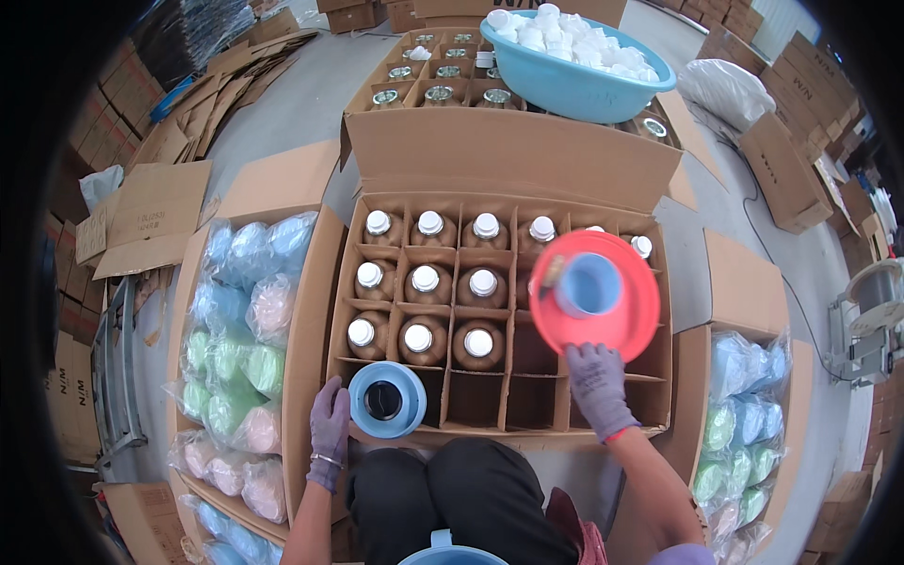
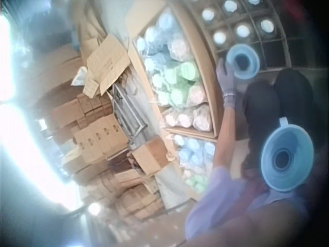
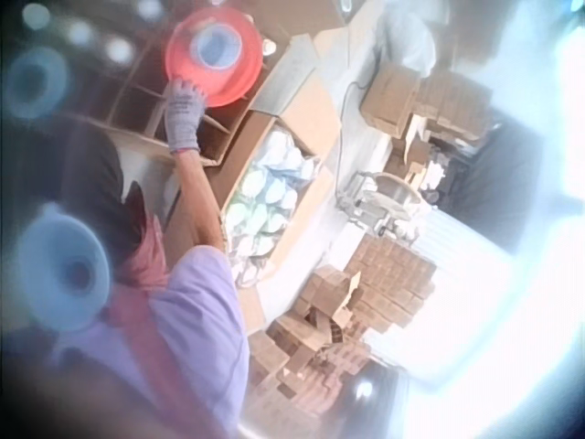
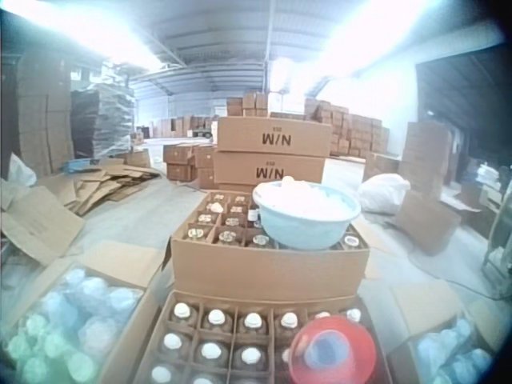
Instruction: The person assembles thermos flasks by inserting inner components and lids, then places them into plastic bags. The person handles green and blue flasks, lids, and plastic bags, working in a warehouse setting.
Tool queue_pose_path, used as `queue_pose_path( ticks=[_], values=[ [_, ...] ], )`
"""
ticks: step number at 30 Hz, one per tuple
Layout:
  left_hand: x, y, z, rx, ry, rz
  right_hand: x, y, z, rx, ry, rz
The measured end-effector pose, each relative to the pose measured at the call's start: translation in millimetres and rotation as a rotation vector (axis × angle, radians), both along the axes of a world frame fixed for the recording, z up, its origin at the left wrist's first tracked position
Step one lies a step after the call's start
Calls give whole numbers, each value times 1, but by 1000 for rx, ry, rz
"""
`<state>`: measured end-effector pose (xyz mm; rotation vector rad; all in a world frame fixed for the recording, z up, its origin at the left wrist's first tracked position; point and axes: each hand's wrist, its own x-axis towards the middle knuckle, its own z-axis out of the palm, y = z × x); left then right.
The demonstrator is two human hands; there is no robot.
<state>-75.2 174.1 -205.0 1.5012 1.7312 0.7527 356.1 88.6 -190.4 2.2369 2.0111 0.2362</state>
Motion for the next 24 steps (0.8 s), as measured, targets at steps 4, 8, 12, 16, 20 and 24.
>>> queue_pose_path(
  ticks=[4,8,12,16,20,24],
  values=[
    [15,-9,31,5,-43,2,17,-12,-3,-267,-61,-277],
    [36,-13,55,-2,-215,-40,-25,47,20,-32,157,-139],
    [67,-4,82,-20,-336,-171,-3,133,-36,168,240,-41],
    [74,-4,89,-77,-358,-248,-1,175,-41,-255,257,-239],
    [84,0,97,-161,-511,-265,-9,165,18,-223,247,-105],
    [116,15,114,-399,-881,-298,-16,116,114,104,239,98]
  ],
)
